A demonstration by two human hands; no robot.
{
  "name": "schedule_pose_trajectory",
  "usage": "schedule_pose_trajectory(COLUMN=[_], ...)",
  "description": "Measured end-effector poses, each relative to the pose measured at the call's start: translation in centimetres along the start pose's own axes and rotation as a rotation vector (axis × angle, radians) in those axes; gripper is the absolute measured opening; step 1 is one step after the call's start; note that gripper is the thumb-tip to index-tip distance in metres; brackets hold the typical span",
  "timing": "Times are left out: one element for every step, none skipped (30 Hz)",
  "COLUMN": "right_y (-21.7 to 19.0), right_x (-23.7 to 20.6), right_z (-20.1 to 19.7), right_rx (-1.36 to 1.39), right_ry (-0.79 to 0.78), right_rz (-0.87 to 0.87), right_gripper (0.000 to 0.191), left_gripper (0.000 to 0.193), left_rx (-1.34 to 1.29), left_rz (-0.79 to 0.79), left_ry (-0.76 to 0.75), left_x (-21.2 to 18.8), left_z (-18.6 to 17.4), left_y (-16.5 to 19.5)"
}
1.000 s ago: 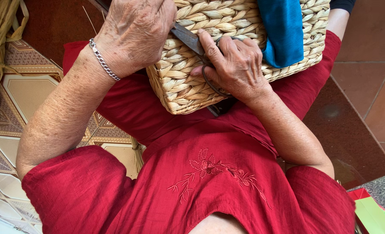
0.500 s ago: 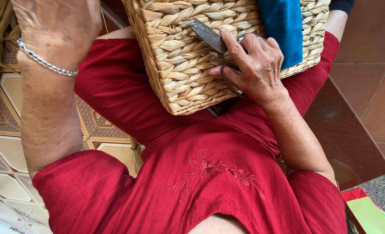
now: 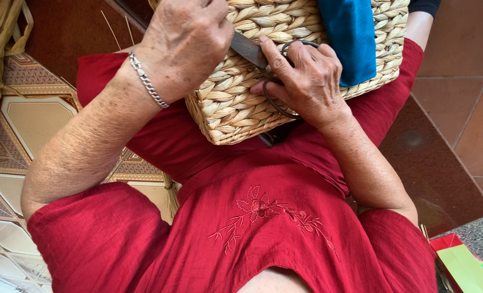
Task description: The person sits on the floor with a woven water-hyacinth basket on their lap and wipes its surfaces with a blue cloth, turning the basket to reach different sides and the handle opening. They then use scissors to trim stray fibers from the basket and resume wiping it with the cloth.
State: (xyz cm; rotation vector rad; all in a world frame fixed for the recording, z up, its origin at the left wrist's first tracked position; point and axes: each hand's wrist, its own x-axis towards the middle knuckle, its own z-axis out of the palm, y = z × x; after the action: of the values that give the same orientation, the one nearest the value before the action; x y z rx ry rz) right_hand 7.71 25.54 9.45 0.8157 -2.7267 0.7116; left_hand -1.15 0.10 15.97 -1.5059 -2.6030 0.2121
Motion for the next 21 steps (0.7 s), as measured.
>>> schedule_pose_trajectory(right_y=[0.1, 0.1, 0.2, 0.3, 0.3, 0.3, 0.4, 0.4, 0.4, 0.4, 0.4, 0.4, 0.4, 0.4, 0.3, 0.3, 0.2, 0.2, 0.1, 0.0, 0.0], right_x=[-0.1, -0.3, -0.4, -0.6, -0.7, -0.9, -1.0, -1.0, -1.0, -1.0, -0.9, -0.8, -0.7, -0.5, -0.4, -0.2, -0.1, 0.0, 0.1, 0.2, 0.2], right_z=[0.0, 0.0, 0.0, 0.0, 0.0, -0.1, -0.1, -0.2, -0.2, -0.2, -0.2, -0.1, -0.1, 0.0, 0.1, 0.2, 0.2, 0.3, 0.3, 0.3, 0.3], right_rx=[0.004, 0.006, 0.014, 0.022, 0.028, 0.025, 0.02, 0.016, 0.027, 0.038, 0.051, 0.049, 0.049, 0.048, 0.05, 0.052, 0.053, 0.049, 0.045, 0.042, 0.046], right_ry=[0.001, 0.002, 0.005, 0.006, 0.006, 0.006, 0.007, 0.007, 0.012, 0.016, 0.02, 0.02, 0.02, 0.02, 0.021, 0.022, 0.024, 0.025, 0.027, 0.028, 0.033], right_rz=[0.005, 0.009, 0.015, 0.023, 0.031, 0.03, 0.028, 0.027, 0.028, 0.028, 0.029, 0.026, 0.021, 0.017, 0.01, 0.003, -0.005, -0.005, -0.005, -0.004, -0.007], right_gripper=[0.077, 0.078, 0.078, 0.078, 0.079, 0.079, 0.079, 0.079, 0.079, 0.079, 0.079, 0.078, 0.077, 0.077, 0.076, 0.075, 0.074, 0.074, 0.075, 0.076, 0.075], left_gripper=[0.013, 0.013, 0.013, 0.012, 0.012, 0.011, 0.011, 0.011, 0.01, 0.01, 0.011, 0.01, 0.01, 0.01, 0.009, 0.01, 0.009, 0.009, 0.008, 0.008, 0.008], left_rx=[0.01, 0.025, 0.039, 0.053, 0.067, 0.068, 0.07, 0.07, 0.036, 0.001, -0.034, -0.047, -0.06, -0.065, -0.069, -0.065, -0.078, -0.091, -0.122, -0.142, -0.162], left_rz=[0.005, 0.008, 0.011, 0.013, 0.016, 0.023, 0.03, 0.037, 0.039, 0.041, 0.044, 0.036, 0.026, 0.02, 0.013, 0.008, 0.0, -0.008, -0.018, -0.023, -0.028], left_ry=[-0.02, -0.038, -0.056, -0.076, -0.093, -0.103, -0.112, -0.121, -0.074, -0.028, 0.017, 0.046, 0.074, 0.085, 0.097, 0.092, 0.092, 0.093, 0.097, 0.096, 0.095], left_x=[0.2, 0.3, 0.5, 0.8, 1.0, 1.1, 1.2, 1.2, 1.0, 0.8, 0.5, 0.3, 0.0, -0.3, -0.5, -0.7, -0.9, -1.1, -1.2, -1.3, -1.4], left_z=[0.4, 0.7, 0.9, 1.0, 1.0, 0.9, 0.7, 0.5, 0.2, -0.2, -0.4, -0.5, -0.7, -0.7, -0.7, -0.7, -0.7, -0.7, -0.7, -0.7, -0.7], left_y=[0.2, 0.4, 0.6, 0.6, 0.5, 0.4, 0.0, -0.3, -0.7, -1.1, -1.3, -1.4, -1.4, -1.3, -1.2, -1.1, -1.2, -1.1, -1.2, -1.3, -1.3])
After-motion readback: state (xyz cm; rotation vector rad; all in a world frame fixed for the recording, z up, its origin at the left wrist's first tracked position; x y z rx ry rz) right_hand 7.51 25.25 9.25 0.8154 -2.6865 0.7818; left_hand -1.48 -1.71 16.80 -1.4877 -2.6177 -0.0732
